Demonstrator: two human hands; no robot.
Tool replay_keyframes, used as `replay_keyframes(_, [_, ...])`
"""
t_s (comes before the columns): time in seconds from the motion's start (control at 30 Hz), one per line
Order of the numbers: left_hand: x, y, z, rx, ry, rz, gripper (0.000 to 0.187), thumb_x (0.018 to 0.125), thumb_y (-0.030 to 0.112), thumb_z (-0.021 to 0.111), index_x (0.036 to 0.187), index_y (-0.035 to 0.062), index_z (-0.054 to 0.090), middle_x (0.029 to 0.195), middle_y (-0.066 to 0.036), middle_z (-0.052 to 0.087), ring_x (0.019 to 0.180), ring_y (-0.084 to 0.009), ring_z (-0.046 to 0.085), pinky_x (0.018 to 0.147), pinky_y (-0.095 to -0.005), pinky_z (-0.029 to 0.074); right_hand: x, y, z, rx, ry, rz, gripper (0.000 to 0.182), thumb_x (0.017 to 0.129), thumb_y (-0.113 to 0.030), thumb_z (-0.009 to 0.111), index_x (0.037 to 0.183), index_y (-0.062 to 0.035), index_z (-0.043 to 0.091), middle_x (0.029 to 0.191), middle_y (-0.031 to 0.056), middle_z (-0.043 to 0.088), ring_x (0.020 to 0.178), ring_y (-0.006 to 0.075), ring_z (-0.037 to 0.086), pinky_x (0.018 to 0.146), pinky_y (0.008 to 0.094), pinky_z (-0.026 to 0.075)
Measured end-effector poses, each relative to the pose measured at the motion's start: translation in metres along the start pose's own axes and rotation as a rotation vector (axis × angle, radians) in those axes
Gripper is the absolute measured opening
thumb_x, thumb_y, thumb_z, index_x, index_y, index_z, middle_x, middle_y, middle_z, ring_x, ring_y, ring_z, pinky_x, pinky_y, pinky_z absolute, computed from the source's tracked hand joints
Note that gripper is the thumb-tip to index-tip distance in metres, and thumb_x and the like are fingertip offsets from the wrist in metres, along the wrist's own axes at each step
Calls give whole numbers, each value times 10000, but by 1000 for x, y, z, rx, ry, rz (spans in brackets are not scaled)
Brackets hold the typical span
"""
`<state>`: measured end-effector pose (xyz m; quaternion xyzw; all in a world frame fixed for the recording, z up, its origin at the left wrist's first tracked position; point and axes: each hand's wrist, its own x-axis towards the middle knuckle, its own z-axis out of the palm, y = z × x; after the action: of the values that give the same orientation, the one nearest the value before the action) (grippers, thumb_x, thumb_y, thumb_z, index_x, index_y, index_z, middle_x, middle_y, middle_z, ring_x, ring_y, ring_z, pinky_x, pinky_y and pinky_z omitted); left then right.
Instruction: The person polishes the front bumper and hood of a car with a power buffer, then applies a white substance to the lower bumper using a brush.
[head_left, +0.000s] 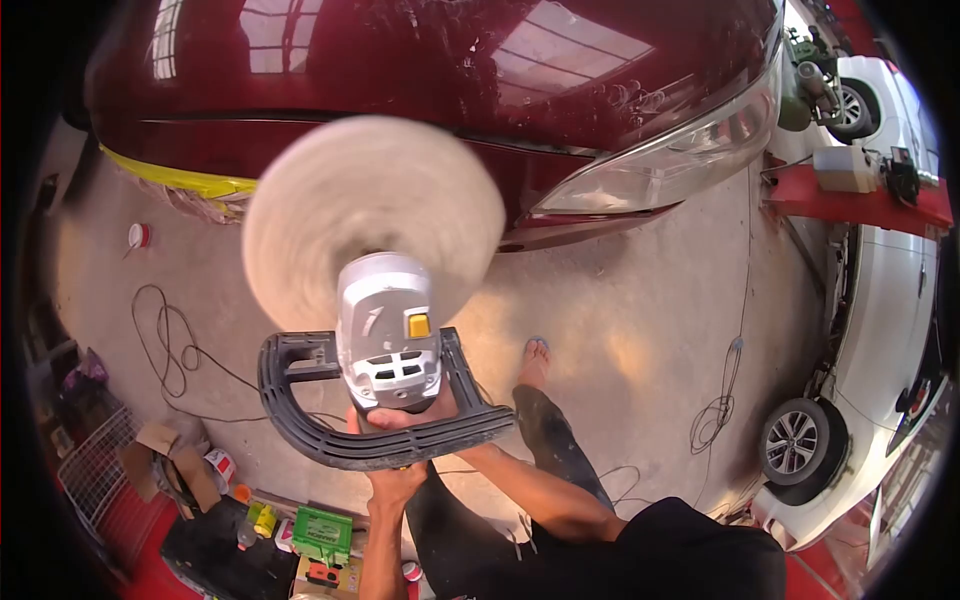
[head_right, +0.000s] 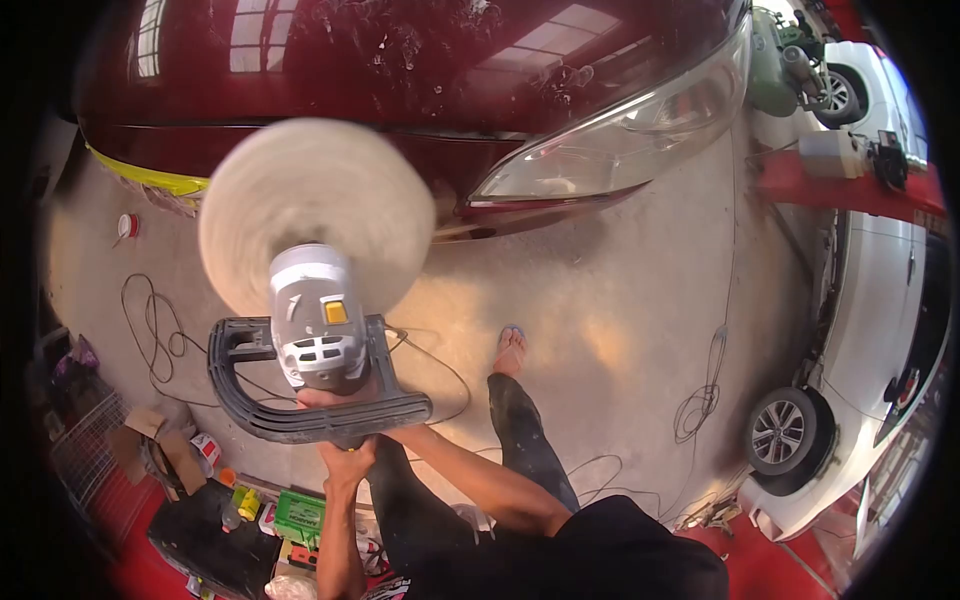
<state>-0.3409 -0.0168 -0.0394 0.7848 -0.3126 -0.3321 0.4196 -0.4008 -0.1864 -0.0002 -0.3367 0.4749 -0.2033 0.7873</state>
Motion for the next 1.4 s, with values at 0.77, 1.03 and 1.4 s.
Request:
replay_keyframes(0.77, [17,90,21,-64,-253,4,596,722,57,796,1257,-8,543,1231,-179,582,1149,-316,577,979,-423,451,-34,-33,-47,369,58,20,661,774,-130,870,1329,43,555,1189,126,670,1068,200,647,926,314,549])
replay_keyframes(1.03, [-13,34,-33,41,-42,-85,861,738,78,816,1412,-83,306,1340,-220,489,1225,-316,525,1080,-437,403,-18,19,33,146,-14,13,585,742,-139,885,1237,16,613,1138,102,699,1021,175,670,892,312,559])
replay_keyframes(1.4, [5,58,22,-2,-306,-41,709,665,67,810,1297,-67,518,1172,-260,628,1147,-429,597,1017,-473,448,-38,-41,-42,439,140,-45,567,729,-141,886,1216,-4,629,1153,92,696,1032,183,671,912,323,555])
